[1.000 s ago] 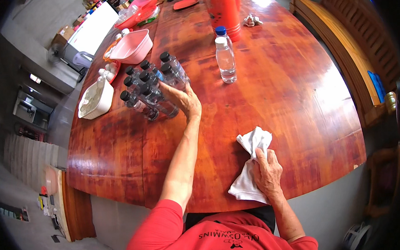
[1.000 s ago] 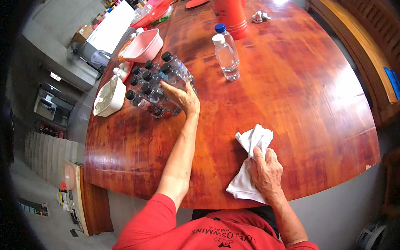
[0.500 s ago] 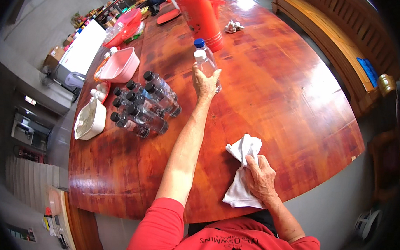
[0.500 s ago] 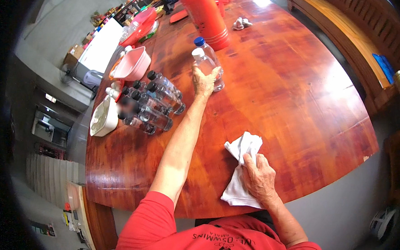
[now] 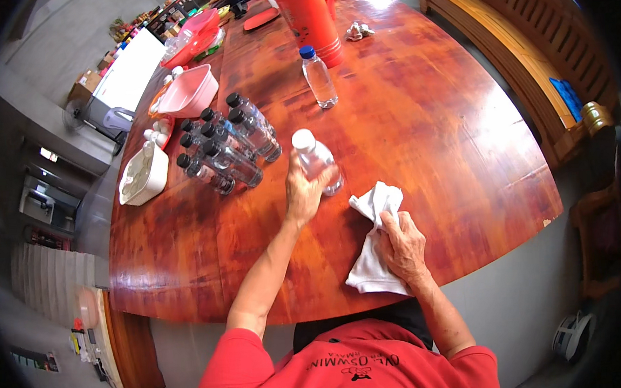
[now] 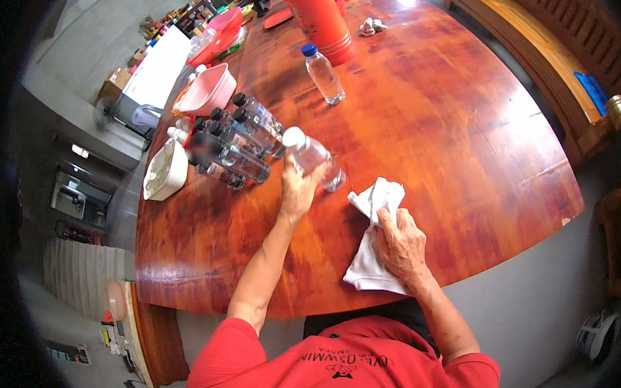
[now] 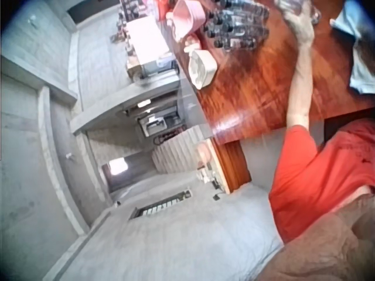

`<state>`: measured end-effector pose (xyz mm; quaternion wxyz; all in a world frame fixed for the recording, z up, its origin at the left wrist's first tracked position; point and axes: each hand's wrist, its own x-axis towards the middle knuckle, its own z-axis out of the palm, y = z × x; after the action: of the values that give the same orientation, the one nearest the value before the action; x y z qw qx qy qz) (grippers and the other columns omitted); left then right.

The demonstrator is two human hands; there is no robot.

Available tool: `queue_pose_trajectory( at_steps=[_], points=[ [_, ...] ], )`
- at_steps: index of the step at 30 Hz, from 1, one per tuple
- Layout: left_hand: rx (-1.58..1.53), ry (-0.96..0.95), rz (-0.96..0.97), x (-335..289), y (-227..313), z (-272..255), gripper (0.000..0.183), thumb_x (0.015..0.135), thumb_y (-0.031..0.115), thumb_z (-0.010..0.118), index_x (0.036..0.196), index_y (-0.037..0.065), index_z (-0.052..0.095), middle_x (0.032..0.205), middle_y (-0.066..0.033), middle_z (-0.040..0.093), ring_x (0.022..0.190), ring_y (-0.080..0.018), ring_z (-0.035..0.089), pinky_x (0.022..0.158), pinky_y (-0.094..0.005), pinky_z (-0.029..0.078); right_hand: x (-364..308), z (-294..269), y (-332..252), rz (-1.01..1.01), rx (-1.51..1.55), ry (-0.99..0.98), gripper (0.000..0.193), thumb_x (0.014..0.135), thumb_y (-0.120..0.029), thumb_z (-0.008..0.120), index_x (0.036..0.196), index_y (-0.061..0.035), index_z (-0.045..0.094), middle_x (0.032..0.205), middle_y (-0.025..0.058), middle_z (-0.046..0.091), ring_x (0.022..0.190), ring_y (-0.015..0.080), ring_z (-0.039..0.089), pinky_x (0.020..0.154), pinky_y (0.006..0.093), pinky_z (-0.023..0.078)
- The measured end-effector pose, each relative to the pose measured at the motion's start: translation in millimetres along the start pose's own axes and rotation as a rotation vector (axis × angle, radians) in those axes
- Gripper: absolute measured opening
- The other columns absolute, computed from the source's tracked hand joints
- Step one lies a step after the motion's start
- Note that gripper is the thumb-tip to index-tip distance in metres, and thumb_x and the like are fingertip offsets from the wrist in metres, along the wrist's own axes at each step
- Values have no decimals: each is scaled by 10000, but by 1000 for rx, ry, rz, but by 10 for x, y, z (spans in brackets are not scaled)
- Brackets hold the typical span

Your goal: The person wipes several plastic bottles with a white cloth on a wooden table. They handle the bottles one by one, wiping the exterior surfaces and caps before placing them back on the table.

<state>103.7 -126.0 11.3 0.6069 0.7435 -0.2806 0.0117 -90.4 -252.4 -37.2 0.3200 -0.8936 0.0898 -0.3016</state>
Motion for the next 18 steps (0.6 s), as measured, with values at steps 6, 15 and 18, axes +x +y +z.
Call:
queue_pose_trajectory(
  at_steps=[6, 15, 18],
  points=[
    [109, -31, -114, -1045, 542, -175, 564, 759, 213, 779, 1183, 27, 457, 1054, -91, 577, 967, -206, 573, 850, -351, 466, 11, -18, -73, 336, 854, 100, 309, 909, -90, 541, 1206, -9, 513, 943, 107, 637, 826, 190, 629, 703, 299, 502],
    [-108, 72, 30, -1463, 361, -2, 451, 886, 276, 608, 1224, 68, 396, 1107, -48, 471, 1020, -158, 485, 841, -333, 432, 102, -7, -1053, -57, 572, 27, 335, 877, -122, 535, 1195, -18, 541, 1104, 189, 481, 1022, 328, 462, 903, 381, 383],
    [83, 108, 174, -1518, 358, 2, 430, 932, 349, 517, 1236, 71, 395, 1135, -48, 468, 1054, -144, 470, 860, -325, 429, 236, 119, -909, 28, 708, -73, 343, 930, -238, 463, 1149, 4, 566, 1120, 177, 472, 1071, 311, 434, 970, 362, 321]
  ],
)
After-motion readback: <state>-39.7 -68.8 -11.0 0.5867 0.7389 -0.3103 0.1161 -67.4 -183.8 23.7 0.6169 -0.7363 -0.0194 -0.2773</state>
